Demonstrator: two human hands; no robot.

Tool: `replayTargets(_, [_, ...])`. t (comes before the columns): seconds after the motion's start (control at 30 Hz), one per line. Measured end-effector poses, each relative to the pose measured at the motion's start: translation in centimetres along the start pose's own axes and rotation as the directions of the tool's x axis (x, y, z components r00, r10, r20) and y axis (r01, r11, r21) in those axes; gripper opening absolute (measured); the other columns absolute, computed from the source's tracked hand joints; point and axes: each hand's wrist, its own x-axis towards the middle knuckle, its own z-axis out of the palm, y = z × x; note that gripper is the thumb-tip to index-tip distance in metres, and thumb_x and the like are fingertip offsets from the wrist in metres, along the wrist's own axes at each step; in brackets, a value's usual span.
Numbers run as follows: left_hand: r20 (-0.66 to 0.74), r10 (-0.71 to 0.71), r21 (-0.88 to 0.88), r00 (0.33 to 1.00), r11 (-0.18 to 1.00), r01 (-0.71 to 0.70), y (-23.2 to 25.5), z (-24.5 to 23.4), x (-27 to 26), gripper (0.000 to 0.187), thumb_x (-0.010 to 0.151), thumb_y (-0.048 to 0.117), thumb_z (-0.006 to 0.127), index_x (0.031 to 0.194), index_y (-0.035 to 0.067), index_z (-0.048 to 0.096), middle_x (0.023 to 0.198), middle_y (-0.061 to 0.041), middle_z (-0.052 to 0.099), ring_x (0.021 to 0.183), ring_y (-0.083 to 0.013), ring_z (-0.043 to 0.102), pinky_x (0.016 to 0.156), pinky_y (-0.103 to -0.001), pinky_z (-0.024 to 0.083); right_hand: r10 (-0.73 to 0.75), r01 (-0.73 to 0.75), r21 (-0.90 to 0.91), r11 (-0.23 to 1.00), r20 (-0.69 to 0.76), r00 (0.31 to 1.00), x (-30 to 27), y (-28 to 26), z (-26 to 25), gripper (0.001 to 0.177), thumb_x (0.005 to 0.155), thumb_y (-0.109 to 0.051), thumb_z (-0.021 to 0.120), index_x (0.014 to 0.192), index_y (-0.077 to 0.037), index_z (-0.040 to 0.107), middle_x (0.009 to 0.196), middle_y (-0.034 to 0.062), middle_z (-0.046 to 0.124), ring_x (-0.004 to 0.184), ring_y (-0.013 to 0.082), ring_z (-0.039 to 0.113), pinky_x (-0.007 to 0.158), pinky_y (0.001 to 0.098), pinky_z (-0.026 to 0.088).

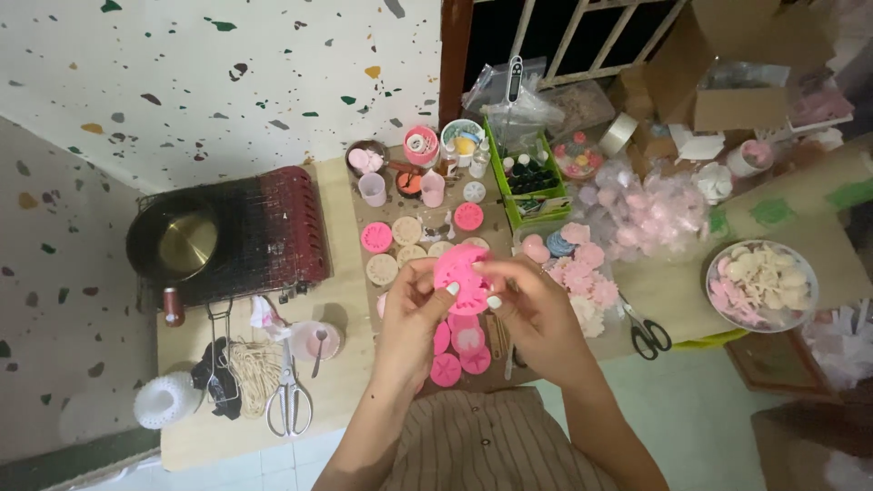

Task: Removing wax flower shapes from silicone molds and preparing them for final assembly.

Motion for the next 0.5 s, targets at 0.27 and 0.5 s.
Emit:
replayTargets(0.27, [-0.036, -0.031, -0.082, 0.999, 0.996, 0.027, 0.4, 0.4, 0.0, 0.035, 0.091, -0.008, 0.058, 0.123, 0.004, 0.051, 0.107, -0.010, 0.071, 0.091, -0.0121, 0.066, 0.078, -0.026, 0.053, -0.299, 0.299, -0.054, 0.953, 0.009, 0.954, -0.5, 2.1, -0.3, 0.017, 0.094, 0.010, 0.068, 0.107, 0.001, 0.074, 0.117, 0.0079, 0.061, 0.126, 0.0229, 0.062, 0.104, 0.0351, 0.054])
replayTargets(0.5, [-0.039, -0.016, -0.034, 0.999, 0.999, 0.014, 0.8, 0.6, -0.8, 0.038, 0.092, -0.006, 0.060, 0.126, 0.005, 0.049, 0.103, -0.010, 0.070, 0.082, -0.0101, 0.060, 0.069, -0.024, 0.047, -0.387, 0.388, 0.002, 0.921, -0.073, 0.919, -0.6, 2.5, 0.2, 0.023, 0.088, 0.014, 0.067, 0.106, 0.000, 0.070, 0.112, 0.0120, 0.074, 0.115, 0.0249, 0.072, 0.105, 0.0396, 0.057])
